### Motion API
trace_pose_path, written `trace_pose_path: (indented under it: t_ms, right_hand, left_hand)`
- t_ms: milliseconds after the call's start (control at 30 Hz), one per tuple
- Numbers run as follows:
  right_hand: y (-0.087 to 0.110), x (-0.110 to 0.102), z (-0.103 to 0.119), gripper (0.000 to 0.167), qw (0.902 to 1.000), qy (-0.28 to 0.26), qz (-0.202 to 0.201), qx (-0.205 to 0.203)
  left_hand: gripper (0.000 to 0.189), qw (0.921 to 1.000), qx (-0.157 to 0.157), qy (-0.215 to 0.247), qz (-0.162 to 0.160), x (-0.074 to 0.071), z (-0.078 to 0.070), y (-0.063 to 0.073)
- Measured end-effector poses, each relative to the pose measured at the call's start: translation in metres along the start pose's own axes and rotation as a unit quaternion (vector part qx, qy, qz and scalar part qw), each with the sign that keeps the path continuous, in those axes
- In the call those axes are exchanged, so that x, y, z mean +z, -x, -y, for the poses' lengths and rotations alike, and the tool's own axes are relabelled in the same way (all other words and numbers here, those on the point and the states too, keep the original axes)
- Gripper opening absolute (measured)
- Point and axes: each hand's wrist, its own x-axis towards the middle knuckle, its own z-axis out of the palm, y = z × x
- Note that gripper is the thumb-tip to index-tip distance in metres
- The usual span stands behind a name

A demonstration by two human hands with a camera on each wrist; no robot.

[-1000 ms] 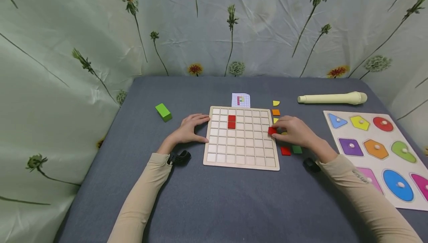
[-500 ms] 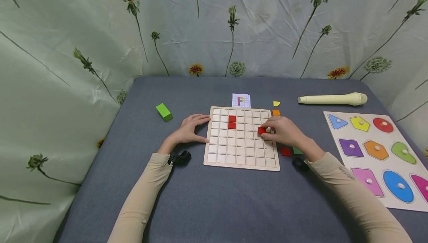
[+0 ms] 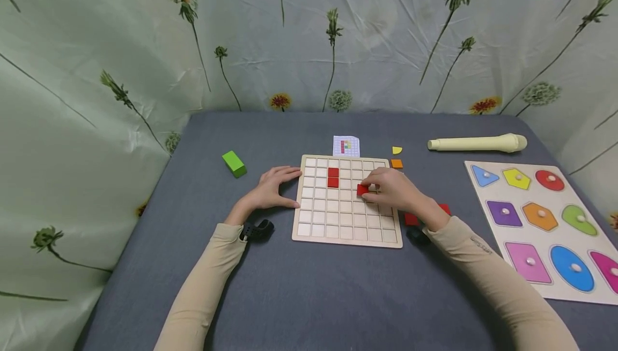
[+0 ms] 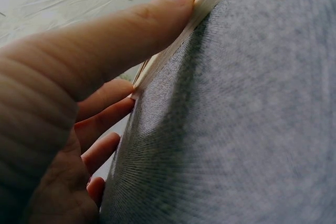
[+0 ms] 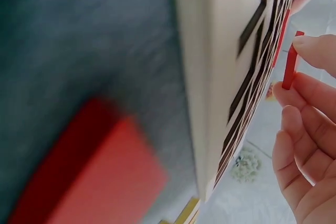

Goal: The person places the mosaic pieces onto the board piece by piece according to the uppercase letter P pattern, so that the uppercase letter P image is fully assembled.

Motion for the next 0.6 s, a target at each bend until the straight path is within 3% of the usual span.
trace_pose_path:
  t_ms: [300, 600]
  right_hand:
    - [-0.014, 0.005, 0.007, 0.022, 0.9998, 0.01, 0.0, -0.019]
    - [-0.03, 0.002, 0.017, 0.019, 0.9991, 0.014, 0.035, -0.018]
  left_hand:
    - [0.083, 1.0, 0.004, 0.0, 0.002, -0.001, 0.0, 0.0]
    - [0.083, 1.0, 0.004, 0.007, -0.004, 0.0, -0.001, 0.0]
